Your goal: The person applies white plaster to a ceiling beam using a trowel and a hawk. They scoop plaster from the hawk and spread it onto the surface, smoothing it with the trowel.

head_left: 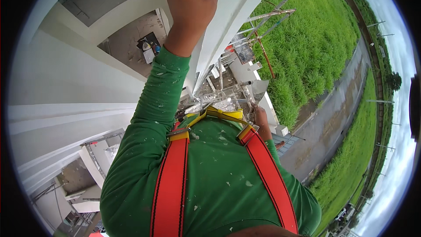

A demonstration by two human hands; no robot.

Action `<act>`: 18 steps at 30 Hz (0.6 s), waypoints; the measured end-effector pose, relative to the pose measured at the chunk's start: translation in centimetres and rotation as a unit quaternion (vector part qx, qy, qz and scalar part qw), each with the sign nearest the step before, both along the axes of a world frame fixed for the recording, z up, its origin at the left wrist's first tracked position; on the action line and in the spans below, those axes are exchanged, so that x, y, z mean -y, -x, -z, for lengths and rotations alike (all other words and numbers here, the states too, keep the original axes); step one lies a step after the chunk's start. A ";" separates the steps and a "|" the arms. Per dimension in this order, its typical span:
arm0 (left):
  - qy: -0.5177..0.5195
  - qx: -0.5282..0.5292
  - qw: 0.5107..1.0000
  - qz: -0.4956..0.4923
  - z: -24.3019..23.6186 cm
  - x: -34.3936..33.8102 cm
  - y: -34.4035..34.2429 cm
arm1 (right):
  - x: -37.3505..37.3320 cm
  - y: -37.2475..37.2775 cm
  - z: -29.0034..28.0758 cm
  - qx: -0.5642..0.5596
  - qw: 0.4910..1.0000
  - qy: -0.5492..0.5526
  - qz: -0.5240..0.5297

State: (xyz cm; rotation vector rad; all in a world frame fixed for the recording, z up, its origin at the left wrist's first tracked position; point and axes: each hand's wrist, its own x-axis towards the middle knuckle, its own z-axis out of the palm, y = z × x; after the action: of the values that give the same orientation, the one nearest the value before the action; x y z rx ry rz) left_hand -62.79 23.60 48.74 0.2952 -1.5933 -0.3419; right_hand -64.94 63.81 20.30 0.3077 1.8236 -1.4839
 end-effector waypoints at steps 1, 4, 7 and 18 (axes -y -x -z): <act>0.042 0.087 0.995 -0.005 0.4 1.9 -1.1 | -0.8 0.5 0.8 0.044 0.998 0.045 0.025; -0.339 0.054 0.939 0.013 1.3 9.6 0.3 | 0.7 0.1 0.4 0.026 0.998 0.052 0.035; -0.322 0.160 0.933 -0.014 8.1 11.5 2.2 | 1.0 -0.8 -0.5 0.018 0.995 0.055 0.083; -0.756 0.089 0.617 0.198 35.2 6.1 -3.8 | -3.2 -5.8 0.8 0.125 0.978 0.099 0.135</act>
State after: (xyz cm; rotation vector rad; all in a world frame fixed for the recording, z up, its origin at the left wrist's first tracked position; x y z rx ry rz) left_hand -58.99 17.54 13.57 1.2849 -1.1274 -2.0753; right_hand -59.15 67.04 19.55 0.6332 1.4651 -1.7122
